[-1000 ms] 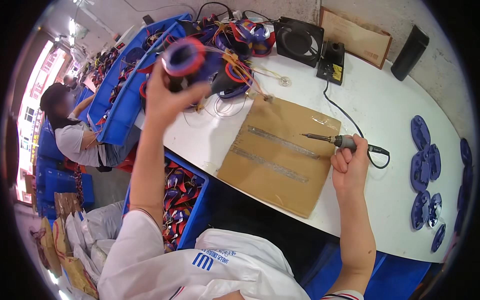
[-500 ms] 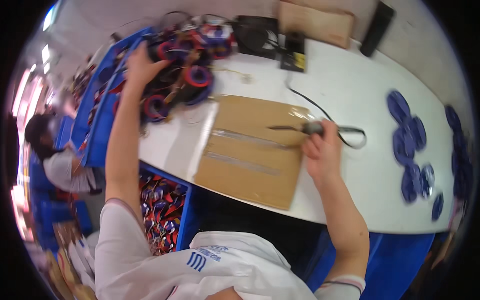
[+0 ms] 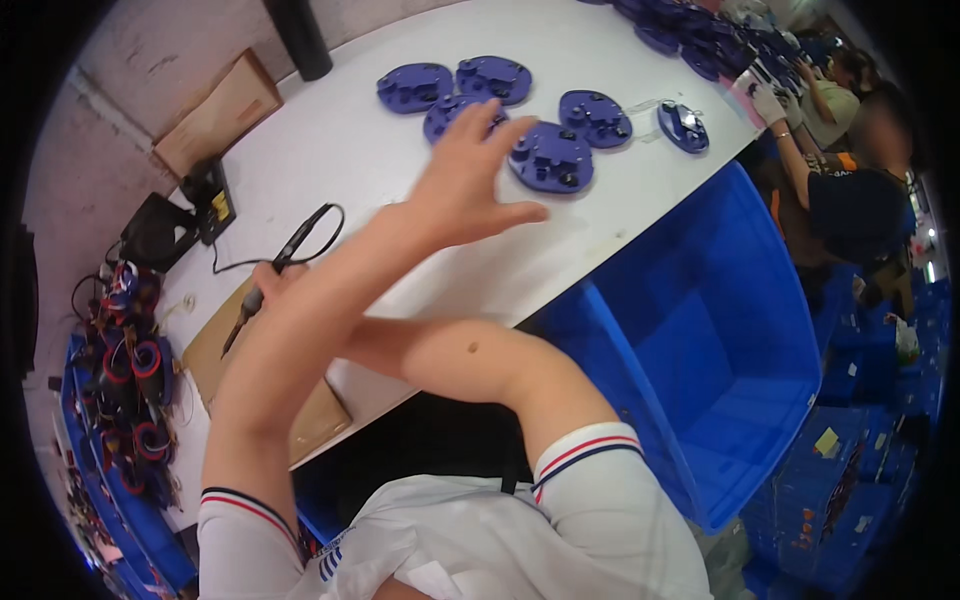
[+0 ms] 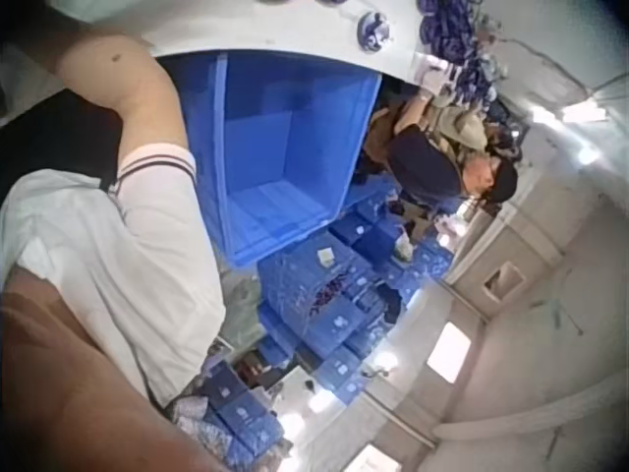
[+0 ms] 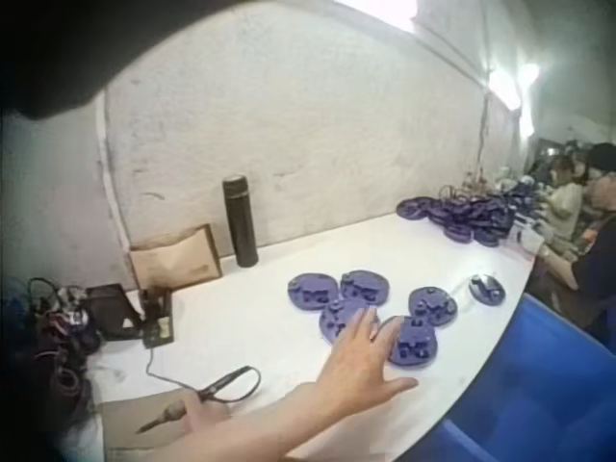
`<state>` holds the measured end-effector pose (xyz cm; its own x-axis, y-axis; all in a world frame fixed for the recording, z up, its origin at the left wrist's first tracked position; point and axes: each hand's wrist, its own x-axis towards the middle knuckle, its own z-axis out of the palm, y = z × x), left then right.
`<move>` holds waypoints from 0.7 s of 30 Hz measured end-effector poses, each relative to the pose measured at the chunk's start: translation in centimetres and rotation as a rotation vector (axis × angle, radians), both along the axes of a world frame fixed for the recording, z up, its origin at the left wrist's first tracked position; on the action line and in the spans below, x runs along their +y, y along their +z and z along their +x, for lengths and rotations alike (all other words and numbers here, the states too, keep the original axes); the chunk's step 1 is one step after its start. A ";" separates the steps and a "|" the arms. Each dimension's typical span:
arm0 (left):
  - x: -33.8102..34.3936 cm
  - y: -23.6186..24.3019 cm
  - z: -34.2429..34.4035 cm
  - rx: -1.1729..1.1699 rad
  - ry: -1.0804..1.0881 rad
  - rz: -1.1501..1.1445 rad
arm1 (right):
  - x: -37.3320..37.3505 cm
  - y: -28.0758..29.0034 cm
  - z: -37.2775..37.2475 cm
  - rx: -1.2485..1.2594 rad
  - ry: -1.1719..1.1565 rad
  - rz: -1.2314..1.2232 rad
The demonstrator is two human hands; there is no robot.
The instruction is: Soldering electrical wires onto small blue plastic components at a factory workbench.
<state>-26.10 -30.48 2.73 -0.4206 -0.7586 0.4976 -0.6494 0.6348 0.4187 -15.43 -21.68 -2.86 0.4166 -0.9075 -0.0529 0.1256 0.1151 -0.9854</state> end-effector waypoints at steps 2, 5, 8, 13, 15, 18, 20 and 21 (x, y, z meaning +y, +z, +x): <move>-2.2 -1.9 -3.8 -0.053 0.020 -0.041 | -0.2 0.8 0.1 -0.205 0.104 0.536; -3.6 -3.4 -5.2 -0.167 0.099 0.096 | -0.4 1.4 0.4 -0.143 0.088 0.508; -2.9 -3.4 -3.8 -0.284 0.050 0.149 | -0.1 1.3 1.0 -0.157 0.073 0.403; 2.9 -0.5 -1.3 -0.180 0.053 0.120 | 0.0 1.1 1.5 -0.168 0.020 0.327; 7.0 0.9 0.9 -0.001 0.032 0.121 | -0.1 1.3 0.9 -0.203 0.023 0.344; 13.6 2.6 7.3 0.060 0.207 0.080 | -0.8 1.3 -0.7 -0.108 0.026 0.212; 18.6 3.0 11.3 0.058 0.472 0.077 | -2.1 1.1 -1.7 0.014 0.041 0.074; 20.8 2.8 12.9 0.060 0.630 0.132 | -2.3 1.0 -1.7 0.045 0.034 0.036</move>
